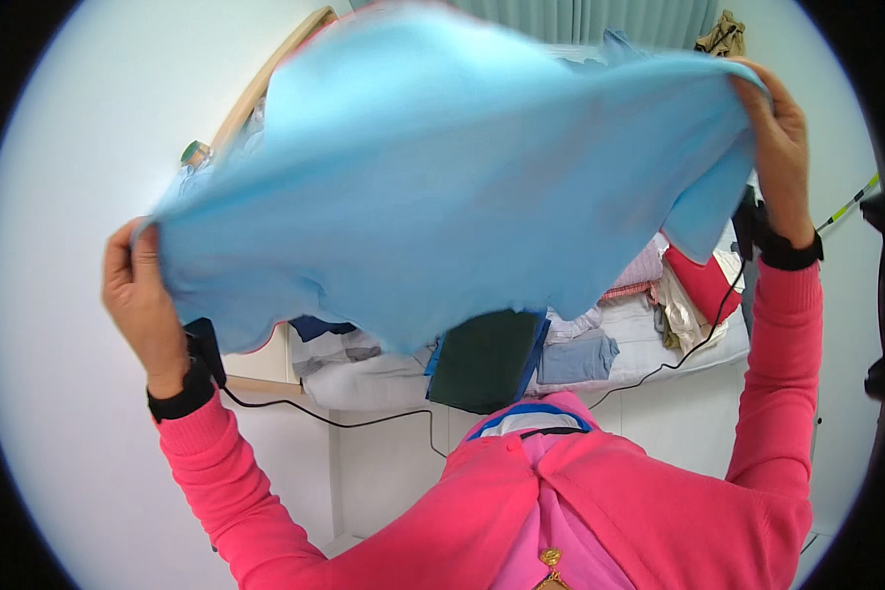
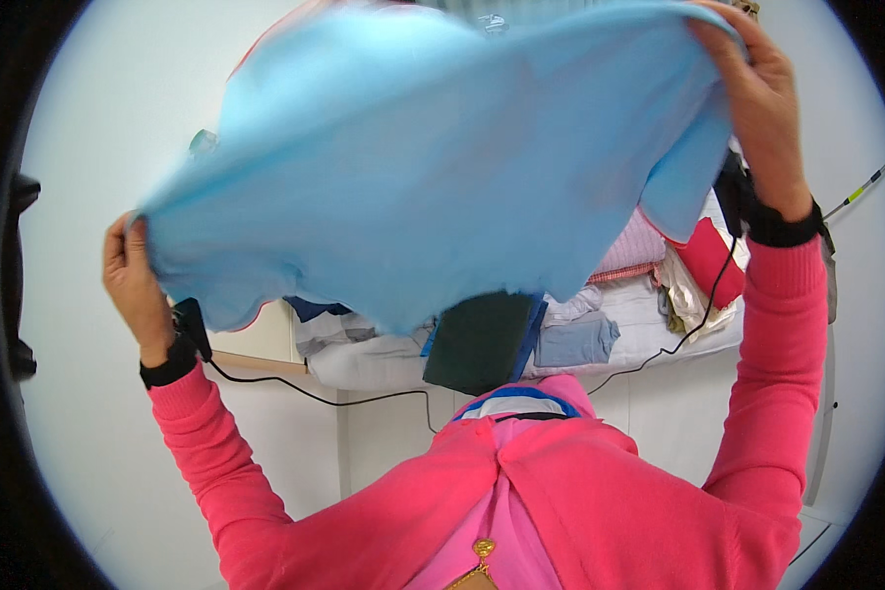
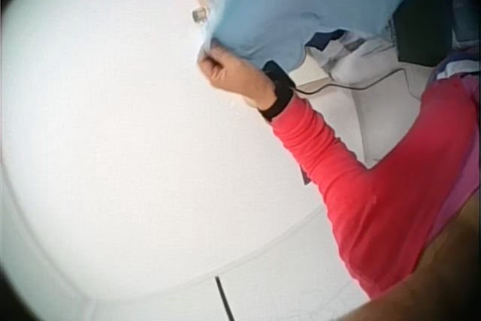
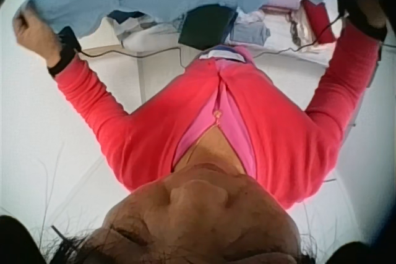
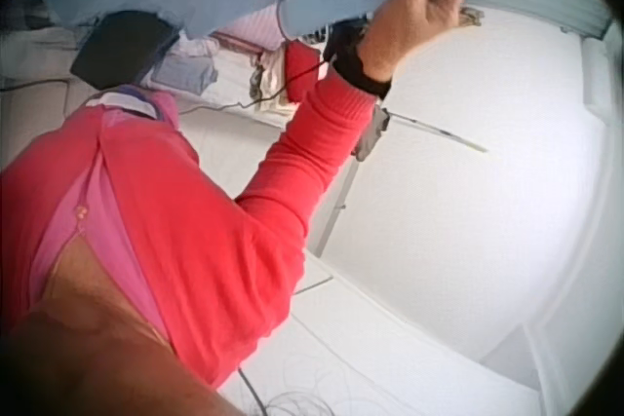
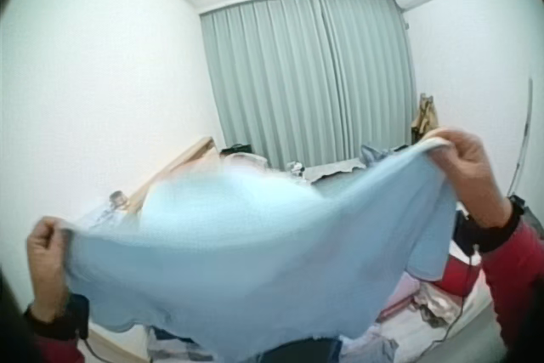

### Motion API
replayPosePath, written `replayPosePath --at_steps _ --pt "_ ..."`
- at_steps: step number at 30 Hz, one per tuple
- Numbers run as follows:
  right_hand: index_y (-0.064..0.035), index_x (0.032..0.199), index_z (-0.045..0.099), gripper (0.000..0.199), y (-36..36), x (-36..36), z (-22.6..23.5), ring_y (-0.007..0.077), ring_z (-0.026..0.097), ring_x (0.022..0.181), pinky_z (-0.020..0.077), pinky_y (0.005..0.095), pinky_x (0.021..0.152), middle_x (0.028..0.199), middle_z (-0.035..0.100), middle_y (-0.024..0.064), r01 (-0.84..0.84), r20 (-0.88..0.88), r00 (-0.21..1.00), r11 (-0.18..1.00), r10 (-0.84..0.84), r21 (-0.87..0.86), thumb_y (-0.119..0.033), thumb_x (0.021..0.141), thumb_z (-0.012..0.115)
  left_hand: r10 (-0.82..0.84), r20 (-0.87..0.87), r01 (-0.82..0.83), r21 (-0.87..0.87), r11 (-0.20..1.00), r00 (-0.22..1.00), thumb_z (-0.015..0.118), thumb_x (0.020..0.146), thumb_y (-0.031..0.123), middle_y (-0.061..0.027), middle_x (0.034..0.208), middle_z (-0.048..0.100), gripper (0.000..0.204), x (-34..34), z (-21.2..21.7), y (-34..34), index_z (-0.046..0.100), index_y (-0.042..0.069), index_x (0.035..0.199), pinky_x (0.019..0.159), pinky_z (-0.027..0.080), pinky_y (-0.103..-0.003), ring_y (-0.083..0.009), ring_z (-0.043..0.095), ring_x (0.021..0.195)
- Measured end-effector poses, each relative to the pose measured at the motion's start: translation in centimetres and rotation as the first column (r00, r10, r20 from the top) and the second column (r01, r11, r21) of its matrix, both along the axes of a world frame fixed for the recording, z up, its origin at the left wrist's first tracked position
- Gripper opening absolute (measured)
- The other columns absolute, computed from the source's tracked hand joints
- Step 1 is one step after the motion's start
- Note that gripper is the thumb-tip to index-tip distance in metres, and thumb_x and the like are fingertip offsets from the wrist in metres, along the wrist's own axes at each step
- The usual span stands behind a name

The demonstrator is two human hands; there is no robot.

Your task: The person folds several garments on a bed, including a gray pair of pants, a green long-sleeved shirt, and a light blue shirt. Each item is smoothed, folded into a compact rectangle, and placed in a growing stack.

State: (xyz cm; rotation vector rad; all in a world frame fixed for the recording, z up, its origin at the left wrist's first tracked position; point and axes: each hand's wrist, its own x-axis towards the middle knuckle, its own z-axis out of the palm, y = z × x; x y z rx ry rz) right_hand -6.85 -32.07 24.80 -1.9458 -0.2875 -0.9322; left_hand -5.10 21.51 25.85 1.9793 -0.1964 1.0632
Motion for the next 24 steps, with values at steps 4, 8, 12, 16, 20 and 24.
replayPosePath --at_steps 4,8,12,16,20,24 --pt "-0.0089 0.113 0.064 0.033 -1.0 -2.5 1.0 0.0058 0.054 0.09 0.0414 0.0185 0.082 0.091 0.062 -0.0008 -0.051 -0.055 0.998 0.99 0.044 -0.133 -0.035 0.093 0.058 -0.086 -0.022 0.086 0.015 0.996 0.996 0.06 0.093 0.022 0.0023 0.084 0.058 0.02 -1.5 0.6 0.1 0.064 0.002 0.095 0.071 0.038 -0.018 -0.0056 0.047 0.077" --pt "-0.0094 0.12 0.059 0.036 -1.1 -5.7 2.3 0.0102 0.057 0.096 0.0451 0.0231 0.083 0.097 0.062 0.0011 -0.084 -0.275 0.957 0.996 0.09 0.032 -0.035 0.095 0.053 -0.239 -0.286 0.274 0.087 0.958 0.928 0.057 0.094 0.021 0.0032 0.079 0.055 0.02 -2.6 0.9 0.2 0.062 0.001 0.095 0.068 0.035 -0.017 -0.005 0.045 0.075" --pt "-0.0064 0.126 0.053 0.038 -2.1 -7.8 1.2 0.0111 0.06 0.095 0.0502 0.0238 0.078 0.103 0.063 0.0068 -0.073 -0.193 0.968 0.919 0.158 0.388 -0.03 0.097 0.05 -0.541 -0.406 0.485 -0.24 0.841 0.737 0.055 0.095 0.02 0.0024 0.079 0.057 0.019 -3.2 0.5 1.0 0.06 0.002 0.097 0.07 0.039 -0.019 -0.0062 0.05 0.076" --pt "-0.0032 0.117 0.058 0.035 -1.8 -3.3 -4.1 0.0105 0.058 0.091 0.0454 0.0217 0.084 0.108 0.061 0.0042 -0.024 -0.304 0.948 0.97 0.099 0.243 -0.029 0.096 0.049 -0.661 -0.436 0.289 -0.654 0.699 0.611 0.051 0.096 0.022 -0.0015 0.089 0.063 0.021 0.3 -6.3 -1.4 0.061 0.004 0.095 0.075 0.047 -0.024 -0.0095 0.058 0.084" --pt "-0.0069 0.1 0.061 0.026 2.7 0.3 -10.6 0.0086 0.06 0.082 0.0492 0.0256 0.074 0.093 0.064 0.0012 -0.173 -0.408 0.655 0.652 0.636 0.738 -0.03 0.094 0.051 -0.937 -0.285 0.169 -0.932 0.32 0.204 0.054 0.094 0.014 -0.0047 0.102 0.064 0.025 3.0 -12.6 -6.0 0.058 -0.002 0.113 0.071 0.05 -0.02 -0.0093 0.062 0.087" --pt "-0.0073 0.106 0.059 0.024 9.4 -0.2 -16.2 0.0097 0.06 0.085 0.0497 0.0268 0.078 0.098 0.063 0.0007 -0.238 -0.345 0.555 0.542 0.757 0.806 -0.027 0.095 0.052 -0.964 -0.214 0.254 -0.935 0.249 0.156 0.058 0.089 0.006 -0.0011 0.101 0.06 0.036 1.0 -16.2 -13.7 0.051 -0.004 0.123 0.081 0.045 -0.02 -0.006 0.056 0.089"
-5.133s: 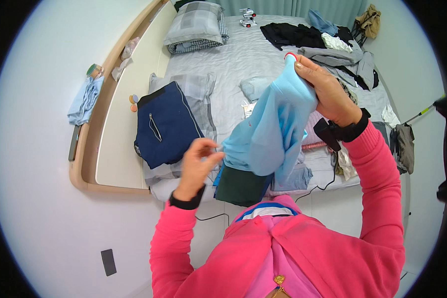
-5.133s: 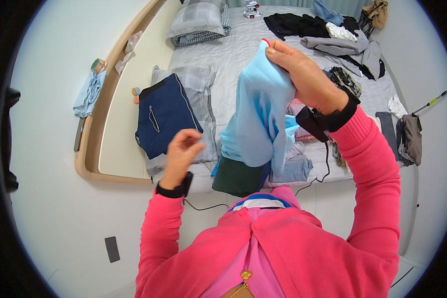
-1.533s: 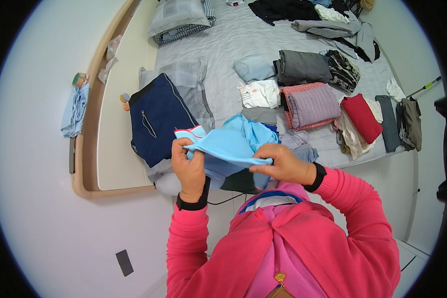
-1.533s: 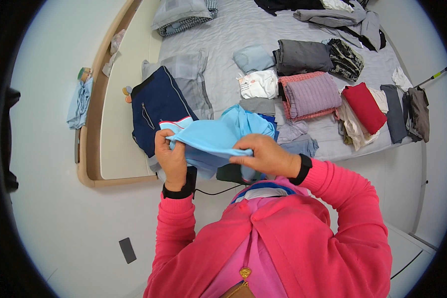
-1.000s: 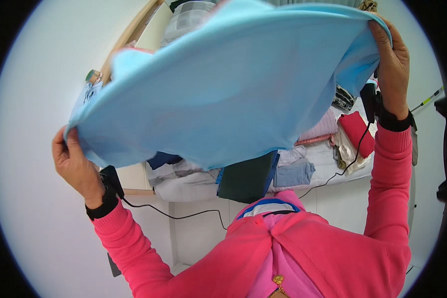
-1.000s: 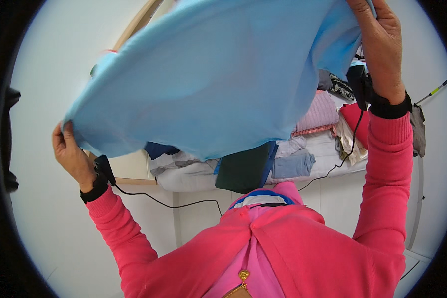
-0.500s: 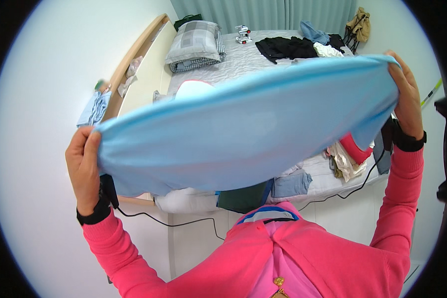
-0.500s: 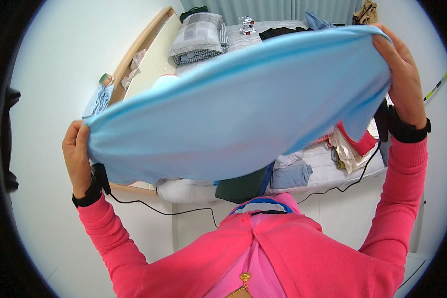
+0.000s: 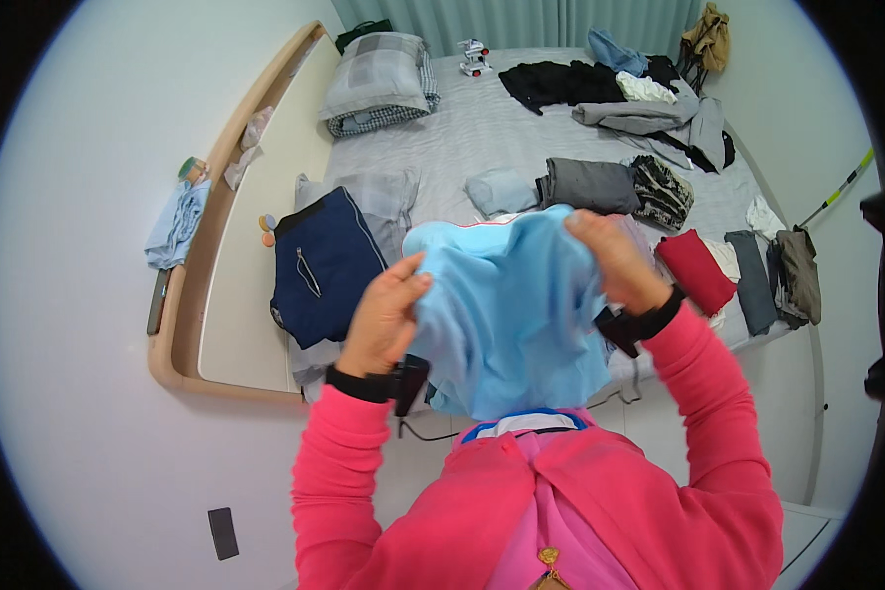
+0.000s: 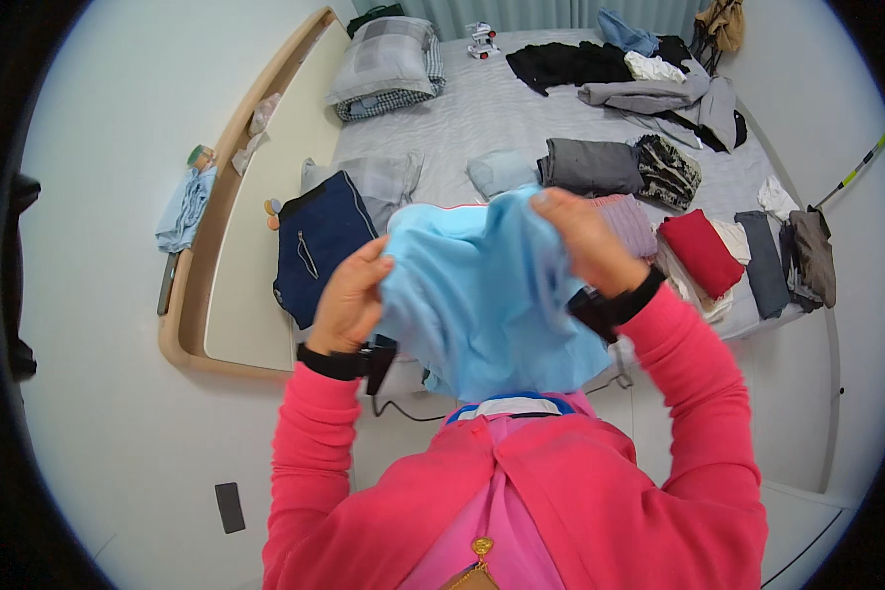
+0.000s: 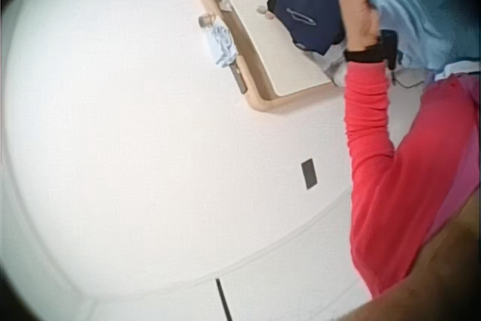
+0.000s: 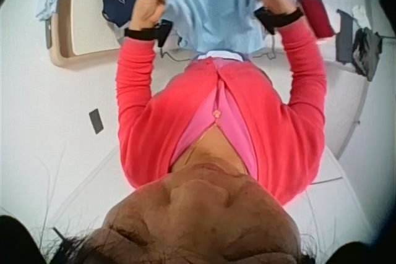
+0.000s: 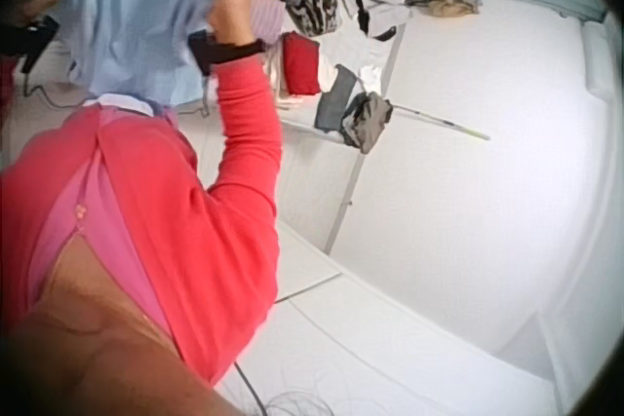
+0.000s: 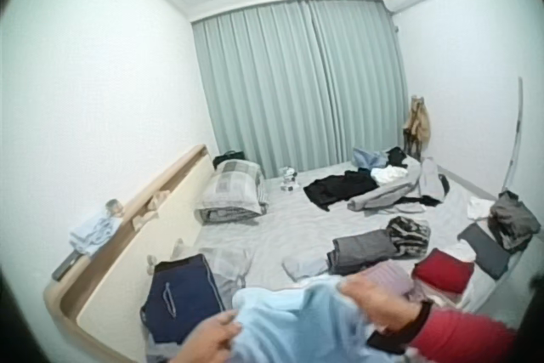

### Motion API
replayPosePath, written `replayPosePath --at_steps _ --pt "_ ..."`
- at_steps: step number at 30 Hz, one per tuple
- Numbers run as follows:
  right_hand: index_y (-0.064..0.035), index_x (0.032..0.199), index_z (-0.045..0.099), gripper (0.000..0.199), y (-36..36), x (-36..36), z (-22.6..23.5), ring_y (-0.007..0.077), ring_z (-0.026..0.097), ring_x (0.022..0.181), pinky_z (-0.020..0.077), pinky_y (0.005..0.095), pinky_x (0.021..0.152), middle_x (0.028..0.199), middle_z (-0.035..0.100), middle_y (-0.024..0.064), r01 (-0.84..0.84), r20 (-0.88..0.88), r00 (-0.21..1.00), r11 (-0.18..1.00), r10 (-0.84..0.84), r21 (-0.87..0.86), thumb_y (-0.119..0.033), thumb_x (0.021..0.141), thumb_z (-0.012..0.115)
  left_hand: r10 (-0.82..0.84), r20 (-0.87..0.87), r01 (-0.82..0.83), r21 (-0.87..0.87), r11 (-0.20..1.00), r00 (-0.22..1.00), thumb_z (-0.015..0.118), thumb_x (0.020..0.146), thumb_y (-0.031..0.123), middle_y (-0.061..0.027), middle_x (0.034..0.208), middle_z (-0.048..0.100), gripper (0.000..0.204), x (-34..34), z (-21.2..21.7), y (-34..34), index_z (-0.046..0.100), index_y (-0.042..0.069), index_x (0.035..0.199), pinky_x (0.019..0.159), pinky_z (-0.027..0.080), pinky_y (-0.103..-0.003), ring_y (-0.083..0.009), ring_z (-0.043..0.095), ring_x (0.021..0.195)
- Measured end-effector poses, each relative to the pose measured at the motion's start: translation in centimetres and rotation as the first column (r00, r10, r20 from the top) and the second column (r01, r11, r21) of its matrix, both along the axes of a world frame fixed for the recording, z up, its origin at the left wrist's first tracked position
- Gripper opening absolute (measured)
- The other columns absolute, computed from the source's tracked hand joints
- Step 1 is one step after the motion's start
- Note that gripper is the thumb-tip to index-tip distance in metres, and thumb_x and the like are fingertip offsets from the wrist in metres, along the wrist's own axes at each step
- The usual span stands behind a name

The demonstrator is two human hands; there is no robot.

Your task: The person folds several garments on a bed, including a gray pair of pants, a green long-sleeved shirt, and a light blue shirt. Each item is smoothed, folded into a compact rectangle, and placed in a growing stack.

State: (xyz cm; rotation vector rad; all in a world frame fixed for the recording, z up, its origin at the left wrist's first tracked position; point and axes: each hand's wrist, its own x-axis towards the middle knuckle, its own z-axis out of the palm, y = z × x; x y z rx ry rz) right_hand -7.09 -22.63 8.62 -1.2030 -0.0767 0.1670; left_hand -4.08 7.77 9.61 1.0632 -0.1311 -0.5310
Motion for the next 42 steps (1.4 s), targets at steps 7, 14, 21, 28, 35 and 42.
replayPosePath --at_steps 7,14,21,28,35,42 --pt "-0.005 0.121 0.052 0.034 6.7 -1.5 -2.8 0.0 0.049 0.069 0.0382 0.0155 0.056 0.091 0.057 -0.0057 -0.029 -0.177 0.983 0.989 0.055 0.143 -0.023 0.092 0.057 -0.006 0.07 -0.003 0.123 0.992 0.998 0.056 0.088 0.004 -0.0004 0.098 0.058 0.044 -2.6 -2.7 -6.5 0.046 -0.004 0.13 0.078 0.043 -0.021 -0.0065 0.054 0.085" --pt "-0.0083 0.122 0.05 0.033 5.6 -1.4 -2.8 0.0031 0.053 0.08 0.0437 0.0216 0.069 0.091 0.057 -0.0059 -0.006 -0.261 0.963 0.978 0.063 0.21 -0.025 0.094 0.053 0.004 0.164 -0.051 0.28 0.959 0.986 0.056 0.088 0.005 -0.0011 0.104 0.058 0.043 -3.2 -2.9 -7.3 0.048 -0.002 0.13 0.074 0.04 -0.02 -0.0065 0.05 0.084" --pt "-0.0088 0.124 0.046 0.034 6.4 -3.0 -4.0 0.0093 0.057 0.086 0.0478 0.0283 0.077 0.096 0.058 -0.0002 -0.035 -0.277 0.947 0.91 0.162 0.412 -0.028 0.096 0.05 -0.121 0.606 -0.297 0.542 0.786 0.786 0.062 0.08 0.001 -0.0028 0.096 0.053 0.029 -3.0 -4.1 -7.1 0.06 0.003 0.109 0.075 0.039 -0.023 -0.0119 0.049 0.087" --pt "-0.0012 0.113 0.057 0.033 0.8 1.4 -8.4 0.0124 0.059 0.093 0.0466 0.0254 0.082 0.103 0.061 0.0076 -0.12 -0.192 0.979 0.956 0.069 -0.267 -0.028 0.094 0.054 -0.344 0.511 -0.035 0.595 0.803 0.788 0.058 0.075 -0.002 -0.0032 0.086 0.051 0.021 -4.2 -2.7 -4.0 0.065 0.006 0.093 0.072 0.038 -0.025 -0.0148 0.049 0.081" --pt "0.0034 0.133 0.044 0.062 3.5 5.6 -11.9 0.0172 0.055 0.103 0.044 0.0273 0.09 0.116 0.059 0.0136 -0.451 -0.283 0.892 0.734 0.353 -0.507 -0.031 0.085 0.066 -0.502 0.462 0.116 0.641 0.759 0.732 0.056 0.072 -0.002 -0.0048 0.085 0.053 0.026 -5.8 0.2 -2.1 0.066 0.007 0.094 0.074 0.041 -0.027 -0.0177 0.051 0.081" --pt "-0.0043 0.099 0.064 0.026 4.6 5.8 -8.2 0.0048 0.049 0.07 0.0408 0.0228 0.058 0.081 0.057 -0.0026 -0.356 -0.155 0.93 0.717 0.332 -0.599 -0.027 0.089 0.061 -0.326 0.631 -0.227 0.634 0.739 0.704 0.052 0.072 -0.004 -0.0062 0.088 0.054 0.032 -5.2 1.9 1.6 0.064 0.007 0.1 0.069 0.042 -0.026 -0.0179 0.053 0.077"
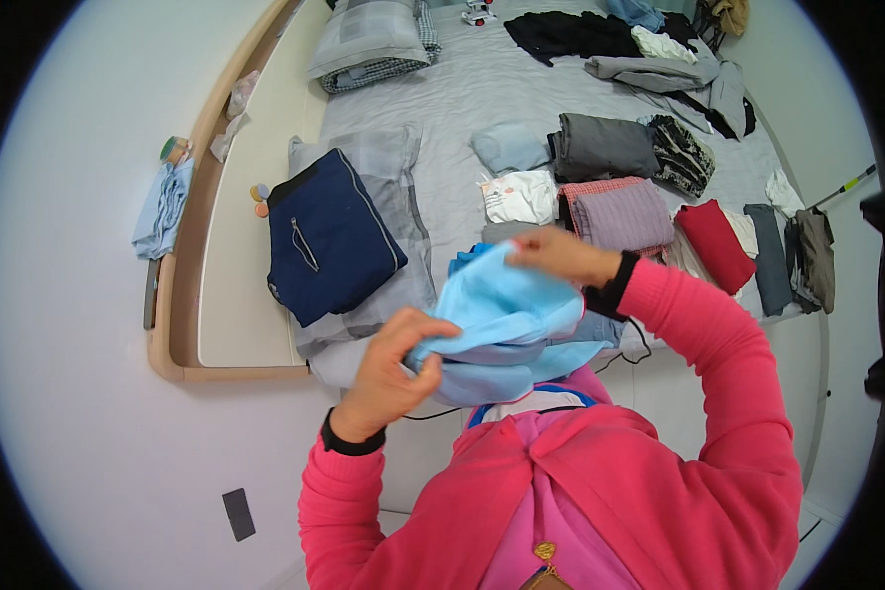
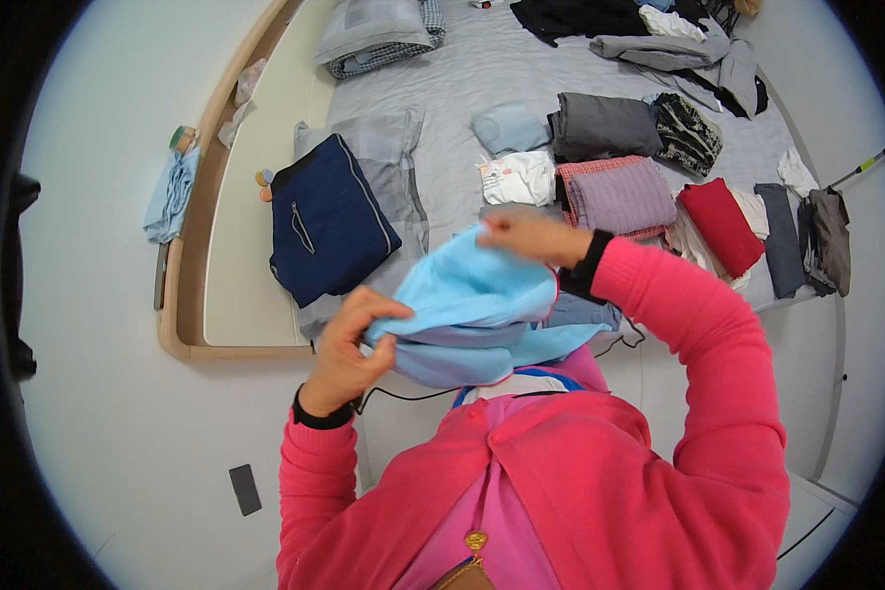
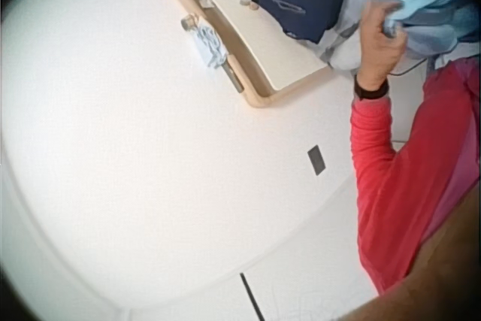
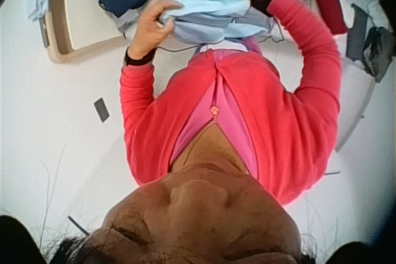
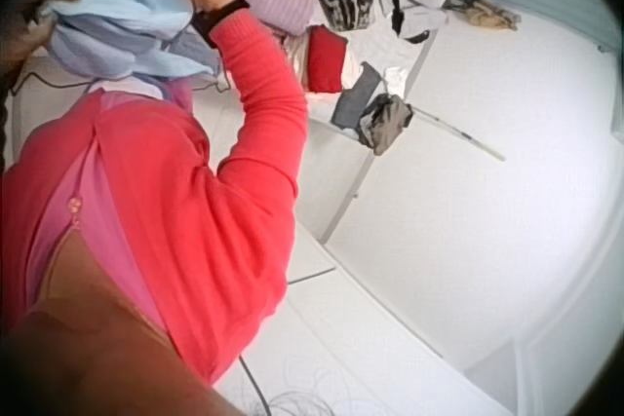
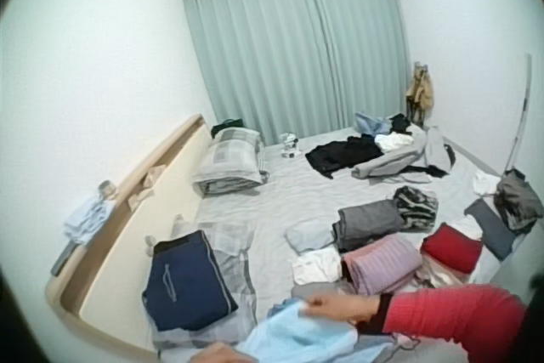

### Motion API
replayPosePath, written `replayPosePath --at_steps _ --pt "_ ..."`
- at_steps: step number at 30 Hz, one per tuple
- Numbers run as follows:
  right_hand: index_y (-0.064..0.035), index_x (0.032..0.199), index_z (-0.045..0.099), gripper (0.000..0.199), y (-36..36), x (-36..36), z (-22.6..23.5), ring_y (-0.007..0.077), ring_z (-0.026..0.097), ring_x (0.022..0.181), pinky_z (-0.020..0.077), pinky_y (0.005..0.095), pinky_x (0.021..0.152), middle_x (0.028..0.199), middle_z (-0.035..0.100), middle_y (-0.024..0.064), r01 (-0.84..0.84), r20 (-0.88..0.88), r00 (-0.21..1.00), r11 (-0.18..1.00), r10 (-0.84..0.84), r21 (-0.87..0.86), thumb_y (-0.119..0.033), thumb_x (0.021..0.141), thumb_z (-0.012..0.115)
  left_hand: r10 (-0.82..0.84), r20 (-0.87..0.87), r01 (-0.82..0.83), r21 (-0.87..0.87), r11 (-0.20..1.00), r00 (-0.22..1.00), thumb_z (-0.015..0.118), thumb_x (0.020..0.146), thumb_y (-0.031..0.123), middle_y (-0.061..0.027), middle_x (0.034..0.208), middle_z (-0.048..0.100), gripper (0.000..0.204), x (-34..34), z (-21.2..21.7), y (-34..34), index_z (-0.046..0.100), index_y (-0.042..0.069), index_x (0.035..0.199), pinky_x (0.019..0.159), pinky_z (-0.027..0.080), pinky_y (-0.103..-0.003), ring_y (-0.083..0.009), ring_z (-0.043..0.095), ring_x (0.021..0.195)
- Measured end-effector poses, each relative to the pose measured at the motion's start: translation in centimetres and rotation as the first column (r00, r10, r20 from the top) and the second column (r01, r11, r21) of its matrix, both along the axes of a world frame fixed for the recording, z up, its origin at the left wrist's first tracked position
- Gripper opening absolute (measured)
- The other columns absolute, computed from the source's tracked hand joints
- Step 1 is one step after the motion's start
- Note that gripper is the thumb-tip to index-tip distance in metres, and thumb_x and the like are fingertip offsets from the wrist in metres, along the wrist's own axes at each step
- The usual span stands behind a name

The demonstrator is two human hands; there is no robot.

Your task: The person folds several garments on a bed, including a gray pair of pants, a green long-sleeved shirt, and a light blue shirt. Each item is smoothed, folded into a compact rectangle, and placed in a growing stack.

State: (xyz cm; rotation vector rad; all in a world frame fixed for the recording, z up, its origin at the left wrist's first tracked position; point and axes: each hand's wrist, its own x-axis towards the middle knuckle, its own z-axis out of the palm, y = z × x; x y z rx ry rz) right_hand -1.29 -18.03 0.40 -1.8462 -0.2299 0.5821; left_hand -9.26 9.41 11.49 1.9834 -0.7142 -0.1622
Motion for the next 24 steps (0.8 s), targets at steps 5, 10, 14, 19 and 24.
replayPosePath --at_steps 5,10,14,19,24 --pt "-0.0001 0.114 0.058 0.031 -2.6 2.0 8.5 0.0082 0.059 0.083 0.05 0.0239 0.073 0.094 0.063 0.0027 0.198 0.131 0.962 0.944 -0.238 0.264 -0.024 0.094 0.057 0.307 0.161 -0.317 0.041 0.947 0.938 0.051 0.072 -0.003 -0.0076 0.083 0.048 0.039 1.2 0.8 2.2 0.06 0.003 0.109 0.07 0.042 -0.026 -0.0189 0.051 0.075" --pt "-0.0012 0.131 0.044 0.052 -4.2 0.5 15.5 0.017 0.061 0.096 0.0528 0.0297 0.083 0.11 0.059 0.0108 0.187 0.035 0.974 0.889 -0.222 0.418 -0.028 0.09 0.062 0.078 0.28 -0.103 0.075 0.992 0.957 0.05 0.067 -0.006 -0.0093 0.082 0.05 0.023 1.8 3.0 2.6 0.061 -0.001 0.086 0.063 0.042 -0.028 -0.0204 0.051 0.072" --pt "-0.0036 0.131 0.042 0.049 -3.3 -0.2 15.1 0.0101 0.058 0.094 0.0502 0.0255 0.081 0.105 0.059 0.0043 0.389 -0.198 0.921 0.766 -0.336 0.512 -0.02 0.089 0.062 -0.324 -0.039 0.307 -0.231 0.923 0.945 0.04 0.065 -0.007 -0.0139 0.111 0.059 0.031 1.5 3.8 0.9 0.058 -0.005 0.09 0.085 0.042 -0.03 -0.0207 0.056 0.097" --pt "-0.0013 0.121 0.05 0.039 -2.4 -1.1 13.3 0.0107 0.059 0.091 0.0476 0.0237 0.08 0.099 0.06 0.0037 0.259 0.186 0.931 0.927 -0.314 0.271 -0.018 0.088 0.064 -0.345 -0.624 -0.016 -0.497 0.867 0.701 0.044 0.08 0.001 -0.0114 0.11 0.061 0.023 1.0 1.8 -1.0 0.061 -0.004 0.094 0.092 0.041 -0.029 -0.0173 0.057 0.097" --pt "-0.0022 0.107 0.06 0.031 -1.2 -5.0 13.7 0.0126 0.058 0.089 0.0459 0.0255 0.08 0.1 0.061 0.0026 -0.117 0.478 0.876 0.99 0.064 0.083 -0.019 0.082 0.07 -0.5 -0.622 -0.047 -0.654 0.755 0.603 0.046 0.081 0.004 -0.0104 0.11 0.062 0.028 1.7 0.8 -0.4 0.059 -0.004 0.103 0.088 0.043 -0.029 -0.0158 0.058 0.097"
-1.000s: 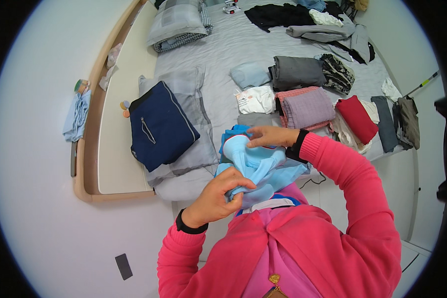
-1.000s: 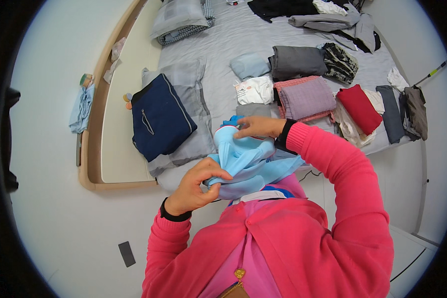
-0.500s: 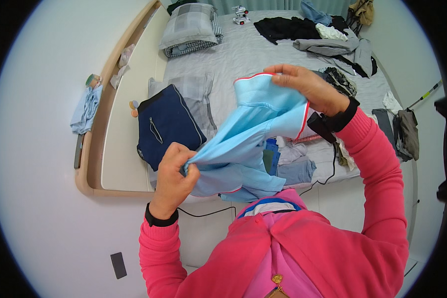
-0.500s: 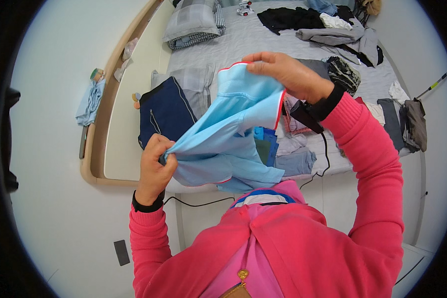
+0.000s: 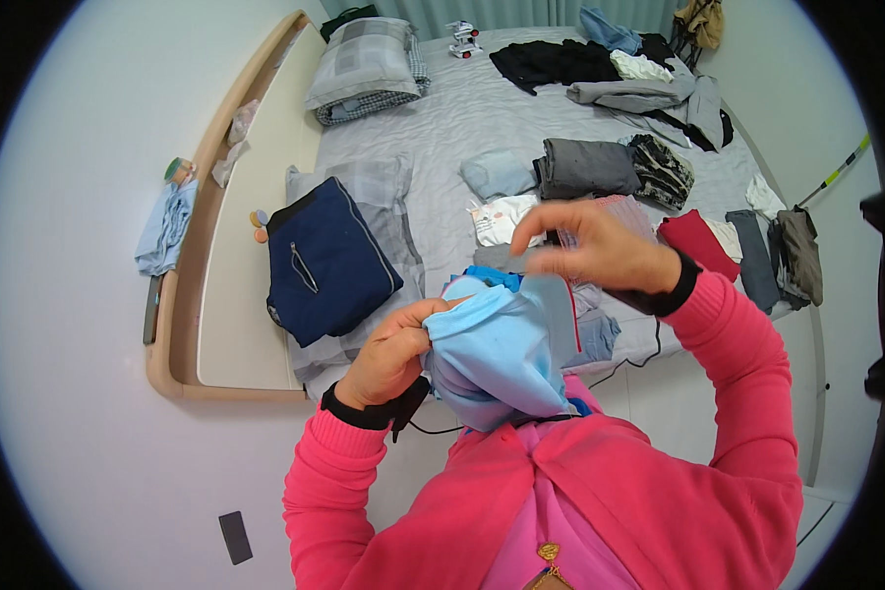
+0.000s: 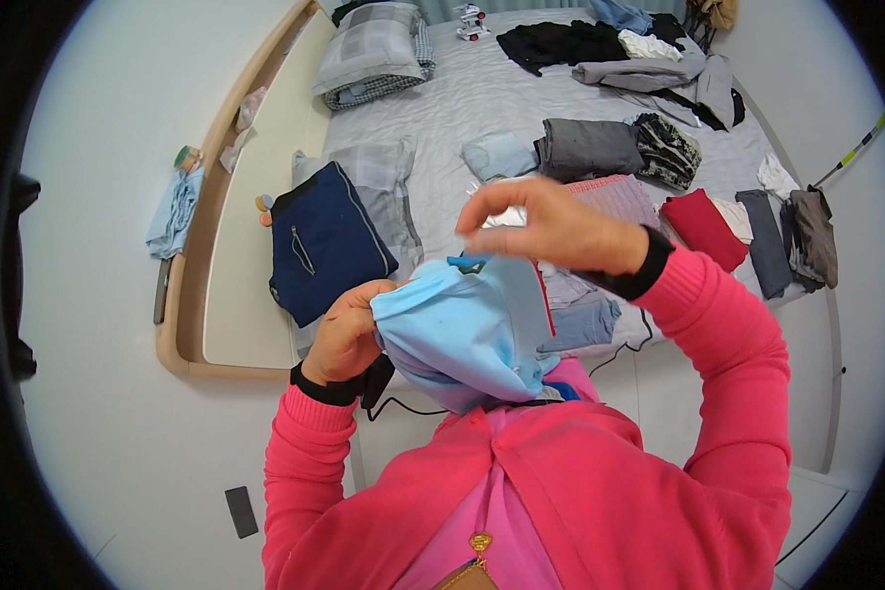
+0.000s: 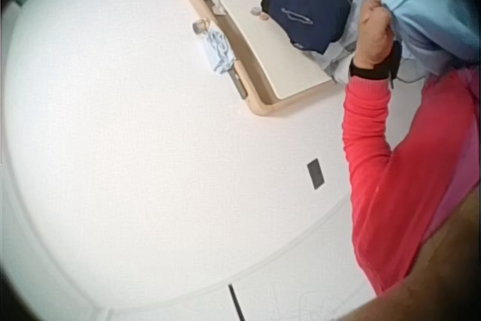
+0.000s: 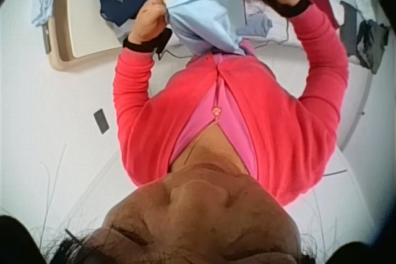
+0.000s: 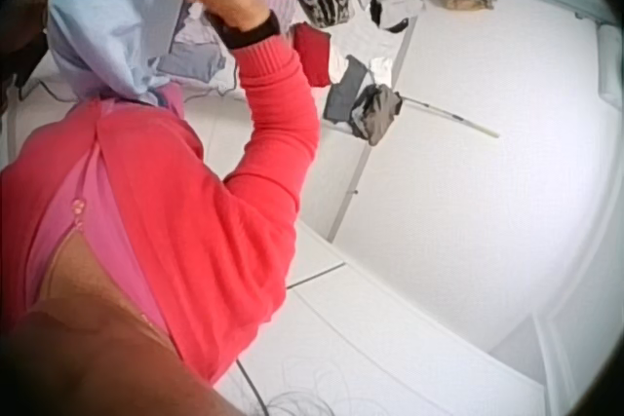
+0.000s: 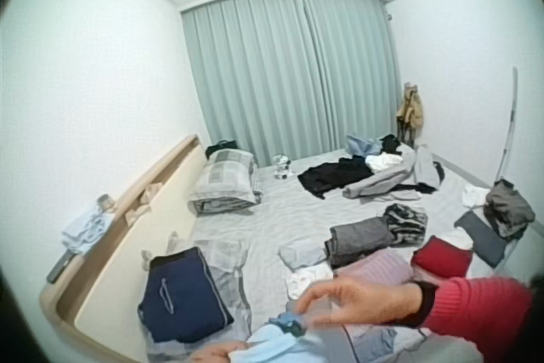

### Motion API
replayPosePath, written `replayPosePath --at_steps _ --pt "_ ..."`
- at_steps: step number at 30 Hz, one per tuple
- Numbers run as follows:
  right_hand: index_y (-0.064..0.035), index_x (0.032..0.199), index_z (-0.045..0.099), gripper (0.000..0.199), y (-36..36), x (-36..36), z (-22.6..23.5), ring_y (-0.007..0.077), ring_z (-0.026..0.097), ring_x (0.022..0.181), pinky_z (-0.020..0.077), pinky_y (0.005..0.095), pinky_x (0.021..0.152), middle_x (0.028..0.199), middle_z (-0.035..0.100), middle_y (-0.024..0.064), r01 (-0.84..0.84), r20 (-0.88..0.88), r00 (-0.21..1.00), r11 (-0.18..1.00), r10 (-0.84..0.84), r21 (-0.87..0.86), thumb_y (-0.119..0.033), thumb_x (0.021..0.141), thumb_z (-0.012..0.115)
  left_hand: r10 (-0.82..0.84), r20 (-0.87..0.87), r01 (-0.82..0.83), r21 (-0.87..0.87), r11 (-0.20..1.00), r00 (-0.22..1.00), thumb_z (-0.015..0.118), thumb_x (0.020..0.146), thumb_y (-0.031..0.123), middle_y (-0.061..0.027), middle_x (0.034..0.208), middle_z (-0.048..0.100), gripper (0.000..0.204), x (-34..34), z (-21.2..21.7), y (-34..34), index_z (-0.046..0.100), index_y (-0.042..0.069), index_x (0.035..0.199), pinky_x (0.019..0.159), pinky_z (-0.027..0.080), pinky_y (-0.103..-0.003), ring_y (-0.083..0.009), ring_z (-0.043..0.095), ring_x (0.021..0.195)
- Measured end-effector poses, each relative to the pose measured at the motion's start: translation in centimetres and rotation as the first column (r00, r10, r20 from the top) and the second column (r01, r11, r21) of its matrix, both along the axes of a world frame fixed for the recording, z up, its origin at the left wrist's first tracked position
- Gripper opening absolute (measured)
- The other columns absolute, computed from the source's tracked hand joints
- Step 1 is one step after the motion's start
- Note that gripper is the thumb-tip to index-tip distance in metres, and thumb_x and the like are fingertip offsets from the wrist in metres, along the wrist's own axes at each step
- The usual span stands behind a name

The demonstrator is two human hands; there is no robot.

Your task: The person folds several garments on a bed, including a gray pair of pants, a green long-sleeved shirt, and a light blue shirt. Each item is smoothed, folded into a compact rectangle, and placed in a growing stack.

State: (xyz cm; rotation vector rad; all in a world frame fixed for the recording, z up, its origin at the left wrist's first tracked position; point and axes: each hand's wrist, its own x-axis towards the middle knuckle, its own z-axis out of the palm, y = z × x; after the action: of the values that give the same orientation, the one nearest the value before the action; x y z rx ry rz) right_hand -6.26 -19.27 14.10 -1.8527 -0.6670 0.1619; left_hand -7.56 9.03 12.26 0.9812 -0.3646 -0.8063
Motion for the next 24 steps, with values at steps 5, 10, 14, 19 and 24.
replayPosePath --at_steps 5,10,14,19,24 --pt "-0.0033 0.095 0.064 0.025 1.4 -1.0 -0.6 0.0164 0.059 0.089 0.0456 0.029 0.082 0.093 0.064 0.0067 -0.052 0.019 0.998 0.996 0.054 -0.078 -0.021 0.08 0.073 0.031 0.039 -0.035 0.107 0.994 0.999 0.042 0.079 0.003 -0.0105 0.117 0.059 0.031 0.2 0.2 0.6 0.058 -0.005 0.104 0.093 0.039 -0.028 -0.0151 0.054 0.103" --pt "-0.0053 0.087 0.06 0.014 1.9 0.3 0.1 0.0165 0.057 0.094 0.0429 0.0309 0.085 0.1 0.062 0.0062 -0.102 0.4 0.91 0.994 0.109 -0.04 -0.016 0.082 0.067 -0.109 0.009 0.108 0.08 0.991 0.994 0.041 0.079 0.003 -0.0109 0.119 0.058 0.032 0.7 1.1 0.8 0.058 -0.006 0.104 0.091 0.039 -0.026 -0.0144 0.054 0.101" --pt "-0.0051 0.092 0.058 0.018 2.8 -0.5 0.5 0.0175 0.057 0.1 0.0403 0.0311 0.09 0.1 0.061 0.0076 -0.316 -0.152 0.932 0.944 0.328 0.097 -0.018 0.081 0.066 -0.127 0.017 0.123 0.148 0.981 0.992 0.042 0.081 0.005 -0.0069 0.106 0.061 0.024 0.7 2.2 0.5 0.058 -0.003 0.097 0.084 0.04 -0.025 -0.0114 0.053 0.092" --pt "-0.0011 0.092 0.062 0.024 2.8 0.0 0.1 0.0161 0.057 0.087 0.043 0.0309 0.08 0.091 0.062 0.0082 -0.34 0.108 0.926 0.923 0.362 -0.181 -0.02 0.08 0.07 0.008 0.124 -0.029 0.168 0.985 0.992 0.042 0.086 0.008 0.002 0.086 0.056 0.019 0.9 4.2 1.0 0.057 -0.001 0.093 0.076 0.038 -0.02 -0.0047 0.048 0.081" --pt "-0.0014 0.092 0.062 0.021 2.0 1.8 4.4 0.0138 0.056 0.071 0.0452 0.0298 0.068 0.077 0.061 0.0075 -0.082 0.503 0.859 0.996 0.093 -0.043 -0.021 0.086 0.066 0.061 0.574 -0.362 0.426 0.829 0.817 0.051 0.081 0.001 0.0066 0.075 0.047 0.016 1.8 6.0 1.0 0.058 0.002 0.095 0.057 0.034 -0.019 -0.0007 0.038 0.064"
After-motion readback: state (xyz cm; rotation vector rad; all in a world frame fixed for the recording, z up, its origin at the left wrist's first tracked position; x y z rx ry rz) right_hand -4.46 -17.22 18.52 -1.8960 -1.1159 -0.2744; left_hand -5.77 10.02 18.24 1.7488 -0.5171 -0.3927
